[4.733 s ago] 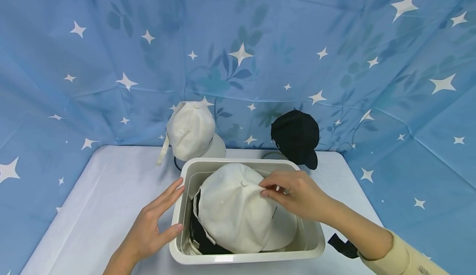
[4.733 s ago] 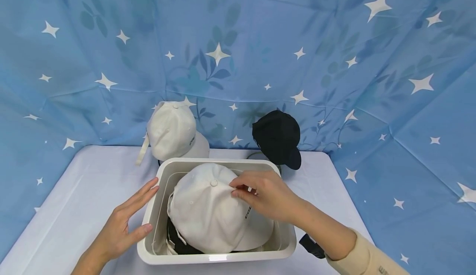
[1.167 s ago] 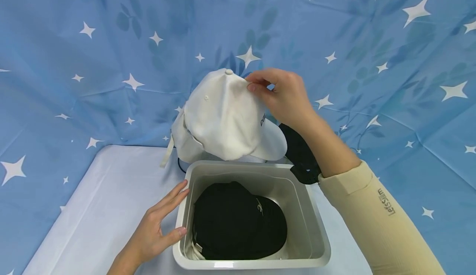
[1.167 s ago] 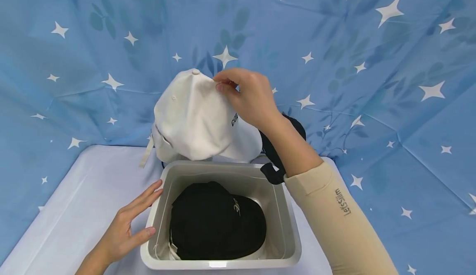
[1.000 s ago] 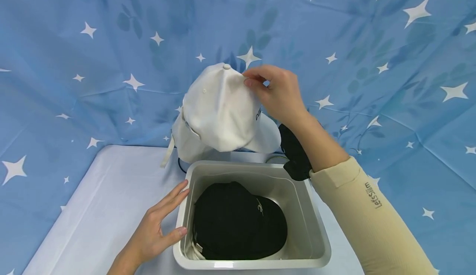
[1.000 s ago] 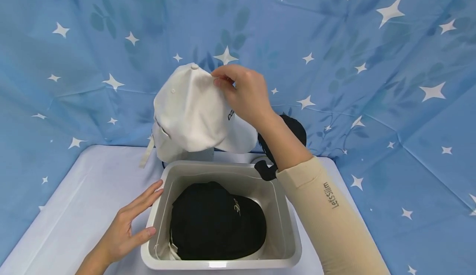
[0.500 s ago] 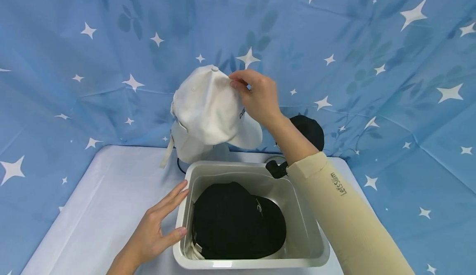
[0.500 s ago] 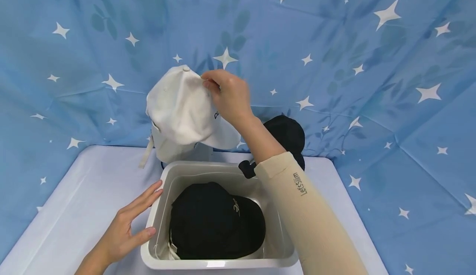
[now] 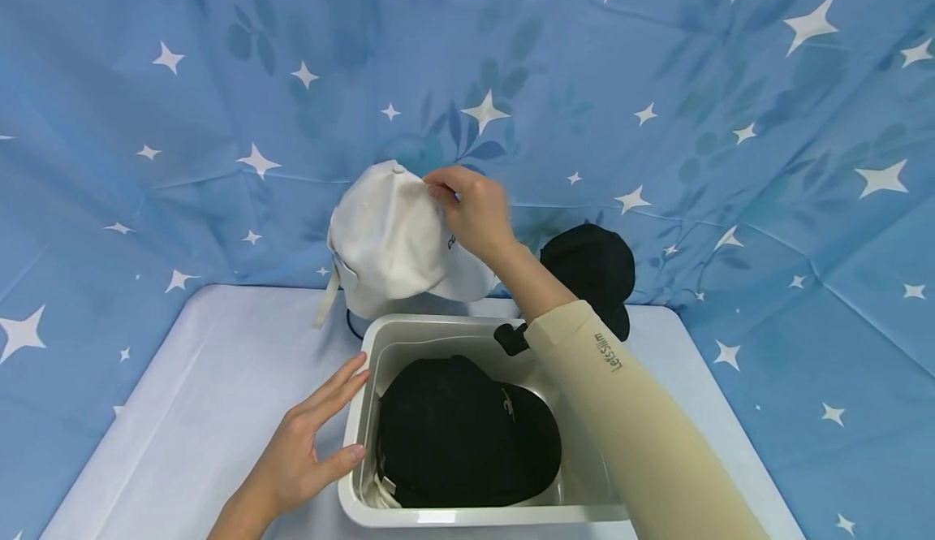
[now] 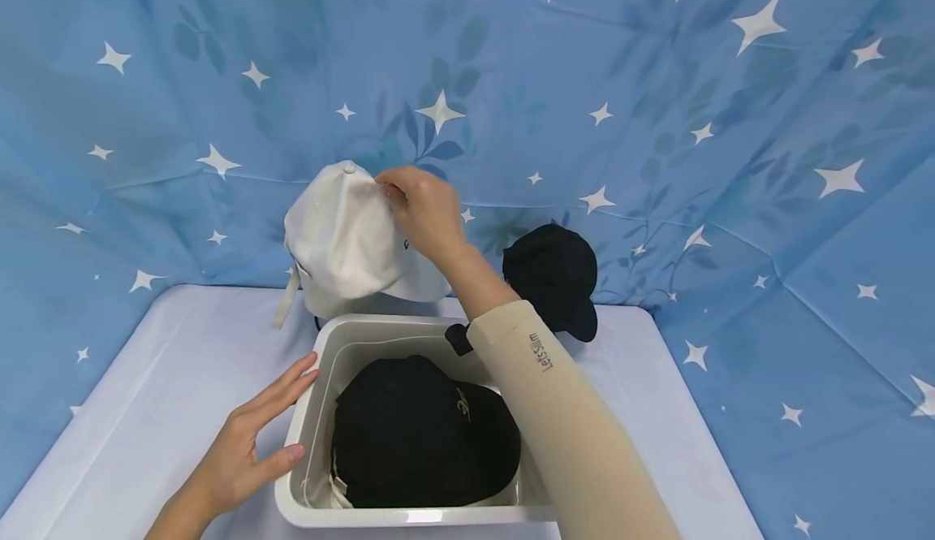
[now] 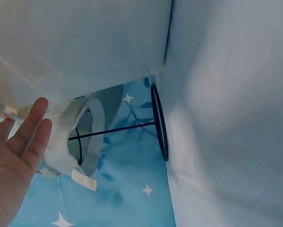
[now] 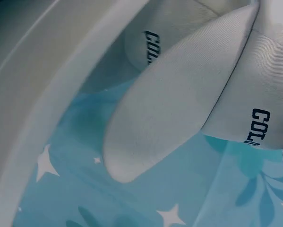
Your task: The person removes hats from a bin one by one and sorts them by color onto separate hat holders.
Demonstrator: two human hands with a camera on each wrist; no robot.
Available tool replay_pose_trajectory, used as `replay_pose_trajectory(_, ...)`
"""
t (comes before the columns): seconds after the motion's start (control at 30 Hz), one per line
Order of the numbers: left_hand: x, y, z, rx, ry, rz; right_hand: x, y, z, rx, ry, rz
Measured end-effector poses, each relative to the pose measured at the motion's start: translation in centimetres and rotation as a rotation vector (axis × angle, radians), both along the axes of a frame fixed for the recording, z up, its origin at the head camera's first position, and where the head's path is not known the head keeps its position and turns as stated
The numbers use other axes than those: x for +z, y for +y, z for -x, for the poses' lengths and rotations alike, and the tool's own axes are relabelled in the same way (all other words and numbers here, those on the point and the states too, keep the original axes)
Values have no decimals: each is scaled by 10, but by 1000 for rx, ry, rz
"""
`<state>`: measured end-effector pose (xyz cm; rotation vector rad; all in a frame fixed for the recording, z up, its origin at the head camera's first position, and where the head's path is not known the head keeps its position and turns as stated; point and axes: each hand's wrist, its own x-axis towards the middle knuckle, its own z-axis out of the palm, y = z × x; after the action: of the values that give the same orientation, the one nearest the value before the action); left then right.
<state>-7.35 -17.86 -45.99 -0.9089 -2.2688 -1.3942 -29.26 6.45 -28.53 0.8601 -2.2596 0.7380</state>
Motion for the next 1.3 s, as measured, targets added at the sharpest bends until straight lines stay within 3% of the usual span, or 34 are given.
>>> replay_pose_trajectory(0.5,1,0,0,-4,-8,-5,-26,-10,8,-25,-109,-44)
replay_pose_trajectory(0.8,-1,0,1,-21,20,-22,-38,-14,10,-60,-147,-52)
replay_pose_trajectory(1.3,0,0,0,-17,2,-18,-49,-15,13,-52,-199,-80)
